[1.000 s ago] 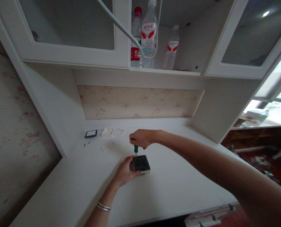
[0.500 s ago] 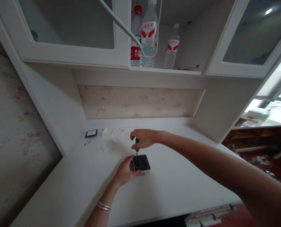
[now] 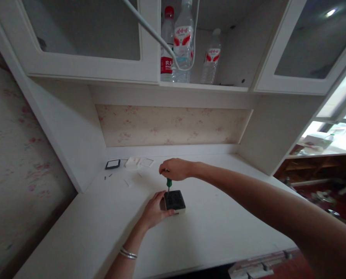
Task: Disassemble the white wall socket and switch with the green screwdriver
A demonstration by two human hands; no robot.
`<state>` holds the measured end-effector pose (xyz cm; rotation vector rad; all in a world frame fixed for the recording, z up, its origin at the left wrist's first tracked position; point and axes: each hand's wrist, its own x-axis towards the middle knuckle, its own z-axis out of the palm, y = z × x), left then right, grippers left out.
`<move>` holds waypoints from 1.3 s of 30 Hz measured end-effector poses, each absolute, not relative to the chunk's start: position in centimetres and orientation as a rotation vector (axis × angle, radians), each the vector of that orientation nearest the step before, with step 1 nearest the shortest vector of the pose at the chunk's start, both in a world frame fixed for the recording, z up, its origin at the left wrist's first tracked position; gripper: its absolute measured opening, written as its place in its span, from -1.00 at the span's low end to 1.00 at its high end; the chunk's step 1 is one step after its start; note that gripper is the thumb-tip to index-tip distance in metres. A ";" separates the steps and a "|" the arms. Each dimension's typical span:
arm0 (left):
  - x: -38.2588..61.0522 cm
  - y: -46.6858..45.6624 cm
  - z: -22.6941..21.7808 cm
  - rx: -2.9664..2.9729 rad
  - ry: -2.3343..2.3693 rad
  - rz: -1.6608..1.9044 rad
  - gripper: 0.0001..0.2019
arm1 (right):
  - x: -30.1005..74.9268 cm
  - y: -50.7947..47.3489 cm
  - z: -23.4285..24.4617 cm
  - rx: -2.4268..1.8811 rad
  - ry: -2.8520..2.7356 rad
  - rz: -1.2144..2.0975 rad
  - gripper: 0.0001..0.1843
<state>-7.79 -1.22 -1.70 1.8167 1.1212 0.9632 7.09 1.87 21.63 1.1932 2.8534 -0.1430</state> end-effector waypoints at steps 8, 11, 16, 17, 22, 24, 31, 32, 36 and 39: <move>-8.0 -1.3 -1.5 1.919 1.165 0.975 -0.20 | 7.1 1.5 21.2 1.311 2.806 -0.089 -0.57; -7.9 -1.3 -1.5 1.918 1.152 0.977 -0.20 | 7.1 1.3 21.0 1.197 2.912 -0.084 -0.69; -7.9 -1.3 -1.4 1.902 1.153 0.982 -0.22 | 7.1 1.0 21.3 1.120 2.898 -0.181 -0.48; -7.8 -1.4 -1.3 1.898 1.155 0.980 -0.22 | 6.9 0.9 21.4 1.178 2.864 -0.141 -0.56; -7.9 -1.4 -1.2 1.897 1.154 0.971 -0.23 | 6.8 0.8 21.2 1.142 2.922 -0.083 -0.68; -7.9 -1.4 -1.2 1.918 1.150 0.967 -0.25 | 7.1 0.8 21.3 1.113 2.909 -0.147 -0.46; -7.8 -1.4 -1.3 1.938 1.161 0.973 -0.24 | 8.3 0.7 21.7 1.197 2.822 -0.162 -0.54; -7.8 -1.4 -1.3 1.934 1.159 0.972 -0.23 | 8.4 0.7 21.7 1.204 2.832 -0.140 -0.58; -7.7 -1.6 -1.0 1.920 1.152 0.946 -0.25 | 8.8 0.6 22.1 1.181 2.900 -0.054 -0.75; -7.5 -1.7 -0.5 1.898 1.154 0.940 -0.27 | 9.5 0.5 22.7 1.244 2.919 -0.041 -0.72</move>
